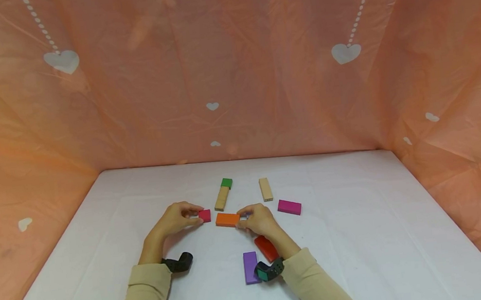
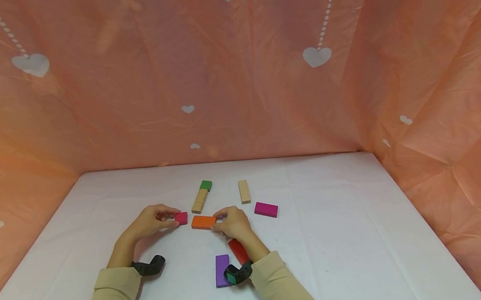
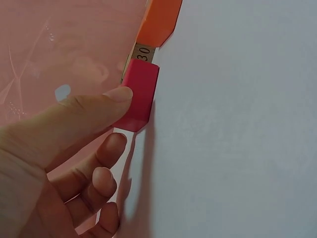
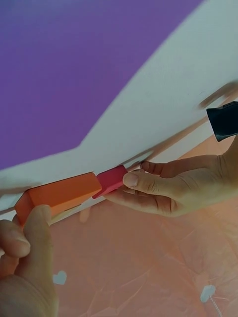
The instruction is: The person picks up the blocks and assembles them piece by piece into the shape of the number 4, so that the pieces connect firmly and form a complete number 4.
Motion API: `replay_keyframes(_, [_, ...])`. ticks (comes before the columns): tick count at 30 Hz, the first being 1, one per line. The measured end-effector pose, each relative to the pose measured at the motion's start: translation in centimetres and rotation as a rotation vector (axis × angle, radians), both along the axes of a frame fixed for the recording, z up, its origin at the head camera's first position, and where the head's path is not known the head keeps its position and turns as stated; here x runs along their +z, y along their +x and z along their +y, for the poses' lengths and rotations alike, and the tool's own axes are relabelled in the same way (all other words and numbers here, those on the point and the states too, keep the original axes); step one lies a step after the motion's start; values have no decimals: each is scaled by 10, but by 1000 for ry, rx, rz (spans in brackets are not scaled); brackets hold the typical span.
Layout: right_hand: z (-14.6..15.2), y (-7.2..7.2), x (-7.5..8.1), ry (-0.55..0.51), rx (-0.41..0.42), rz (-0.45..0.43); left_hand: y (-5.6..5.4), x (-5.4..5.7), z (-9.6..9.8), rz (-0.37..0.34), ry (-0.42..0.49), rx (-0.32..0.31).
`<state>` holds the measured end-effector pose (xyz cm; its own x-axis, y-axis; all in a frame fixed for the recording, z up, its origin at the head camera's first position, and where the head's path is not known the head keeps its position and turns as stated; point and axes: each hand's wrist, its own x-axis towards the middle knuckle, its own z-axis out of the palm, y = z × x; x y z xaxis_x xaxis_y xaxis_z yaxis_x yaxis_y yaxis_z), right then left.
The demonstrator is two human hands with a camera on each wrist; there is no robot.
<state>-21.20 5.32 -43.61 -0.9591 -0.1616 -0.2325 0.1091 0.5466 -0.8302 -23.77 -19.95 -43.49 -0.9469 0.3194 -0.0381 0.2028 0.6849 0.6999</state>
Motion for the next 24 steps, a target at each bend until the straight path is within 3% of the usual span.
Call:
replay_keyframes(14, [1,0,1,19,-8,4,-1,-4,2,-2,3,-6])
replay_keyframes(24, [1,-1,3,14,-24,-35,1,0,8,-40,18,-8])
